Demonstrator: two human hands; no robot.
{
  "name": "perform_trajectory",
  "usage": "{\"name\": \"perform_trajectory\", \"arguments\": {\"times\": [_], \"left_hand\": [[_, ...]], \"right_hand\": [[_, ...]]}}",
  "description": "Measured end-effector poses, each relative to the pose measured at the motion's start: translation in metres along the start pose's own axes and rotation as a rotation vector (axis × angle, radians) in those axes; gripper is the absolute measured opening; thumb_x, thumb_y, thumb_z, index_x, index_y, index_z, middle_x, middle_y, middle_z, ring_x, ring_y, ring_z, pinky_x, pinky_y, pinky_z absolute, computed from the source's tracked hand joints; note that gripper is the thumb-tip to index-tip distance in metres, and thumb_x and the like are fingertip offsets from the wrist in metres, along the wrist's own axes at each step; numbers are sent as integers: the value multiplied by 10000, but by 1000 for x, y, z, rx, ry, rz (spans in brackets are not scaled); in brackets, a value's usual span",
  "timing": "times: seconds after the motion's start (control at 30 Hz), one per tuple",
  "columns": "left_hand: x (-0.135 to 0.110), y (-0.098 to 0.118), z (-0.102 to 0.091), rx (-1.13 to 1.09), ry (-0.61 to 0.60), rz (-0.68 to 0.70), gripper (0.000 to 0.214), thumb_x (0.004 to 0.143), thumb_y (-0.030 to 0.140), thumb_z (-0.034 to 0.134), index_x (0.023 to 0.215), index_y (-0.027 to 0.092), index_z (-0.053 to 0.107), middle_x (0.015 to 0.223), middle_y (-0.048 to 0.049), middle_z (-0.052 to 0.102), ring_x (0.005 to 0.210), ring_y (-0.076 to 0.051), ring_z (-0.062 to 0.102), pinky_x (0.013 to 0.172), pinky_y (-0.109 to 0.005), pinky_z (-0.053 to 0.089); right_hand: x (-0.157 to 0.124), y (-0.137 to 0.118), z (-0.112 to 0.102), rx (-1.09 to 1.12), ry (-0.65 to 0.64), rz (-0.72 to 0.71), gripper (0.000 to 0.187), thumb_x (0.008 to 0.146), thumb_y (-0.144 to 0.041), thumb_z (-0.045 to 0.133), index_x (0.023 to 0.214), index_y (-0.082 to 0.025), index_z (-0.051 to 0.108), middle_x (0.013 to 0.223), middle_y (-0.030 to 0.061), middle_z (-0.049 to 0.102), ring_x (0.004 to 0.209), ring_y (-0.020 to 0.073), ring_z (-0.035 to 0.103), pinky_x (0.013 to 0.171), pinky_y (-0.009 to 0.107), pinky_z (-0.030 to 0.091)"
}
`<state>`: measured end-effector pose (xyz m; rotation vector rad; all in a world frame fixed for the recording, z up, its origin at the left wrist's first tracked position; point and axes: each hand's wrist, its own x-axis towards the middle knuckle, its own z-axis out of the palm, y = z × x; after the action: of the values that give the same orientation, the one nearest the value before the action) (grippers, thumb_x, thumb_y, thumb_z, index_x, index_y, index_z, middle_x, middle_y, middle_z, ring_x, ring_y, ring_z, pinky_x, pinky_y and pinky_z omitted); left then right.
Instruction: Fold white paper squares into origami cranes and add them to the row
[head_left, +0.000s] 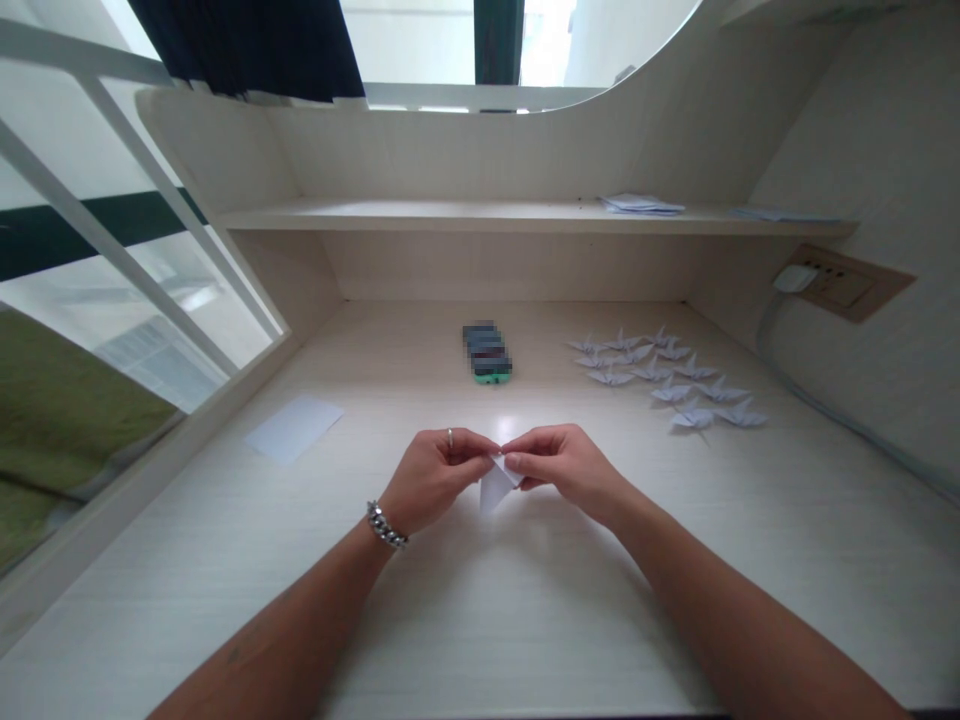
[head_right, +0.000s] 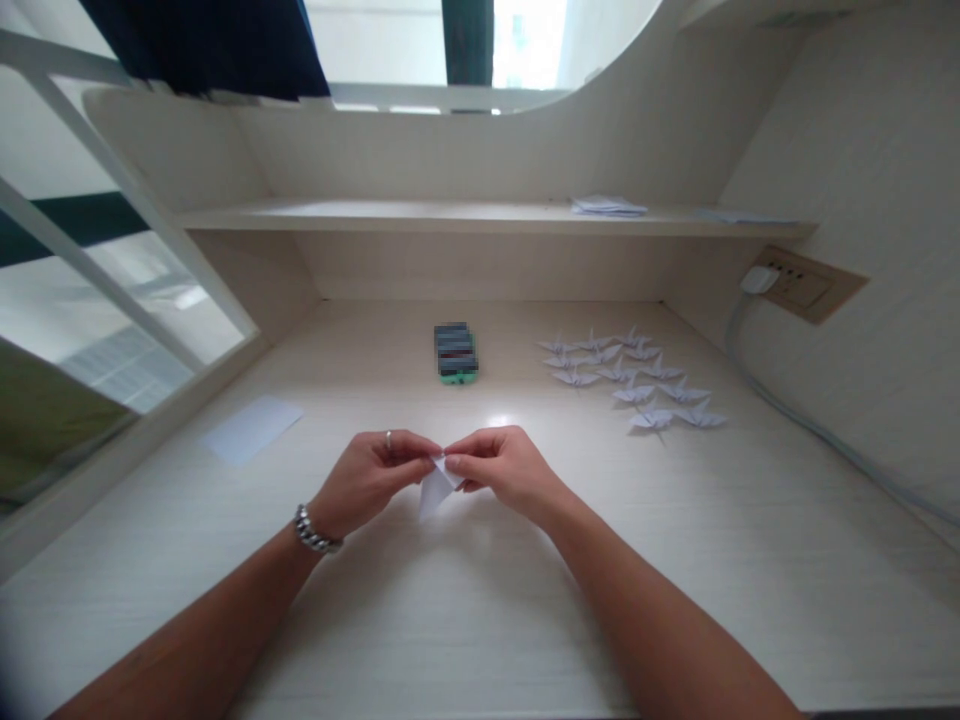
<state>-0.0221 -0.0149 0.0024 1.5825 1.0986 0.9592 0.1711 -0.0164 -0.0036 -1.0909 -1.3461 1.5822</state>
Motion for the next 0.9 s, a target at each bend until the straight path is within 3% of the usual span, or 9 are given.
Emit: {"name": "perform_trajectory", "arguments": {"times": [0.13, 0.37, 0.6, 0.9], "left_hand": [[1, -1, 1, -77, 30, -5, 165, 676, 229, 752, 807, 134, 724, 770, -68, 740, 690, -170, 672, 634, -261, 535], [3, 3, 3, -191, 64, -57, 130, 730, 175, 659, 845, 129, 698, 692, -29, 707, 623, -137, 646, 599, -252, 543], [2, -1, 4, -154, 54, -24, 262, 682, 280, 771, 881, 129, 689, 780, -70, 729, 711, -172, 675, 655, -275, 543], [4, -1, 5, -203, 77, -60, 152, 743, 208, 677, 870, 127, 696, 664, -15, 668, 593, -115, 607, 568, -226, 501]], "right_hand": [[1, 2, 1, 0, 19, -18, 265, 634, -353, 799, 795, -147, 757, 703, 49, 714, 643, 150, 646, 627, 295, 532], [2, 4, 4, 0, 100, -69, 253, 644, -329, 789, 813, -144, 750, 719, 53, 720, 652, 162, 659, 606, 299, 542], [1, 2, 9, -18, 112, -78, 241, 651, -337, 779, 790, -142, 748, 701, 48, 708, 634, 158, 647, 600, 301, 534], [2, 7, 10, 9, 123, -58, 235, 635, -320, 787, 784, -144, 740, 703, 40, 704, 634, 153, 641, 599, 296, 524]]}}
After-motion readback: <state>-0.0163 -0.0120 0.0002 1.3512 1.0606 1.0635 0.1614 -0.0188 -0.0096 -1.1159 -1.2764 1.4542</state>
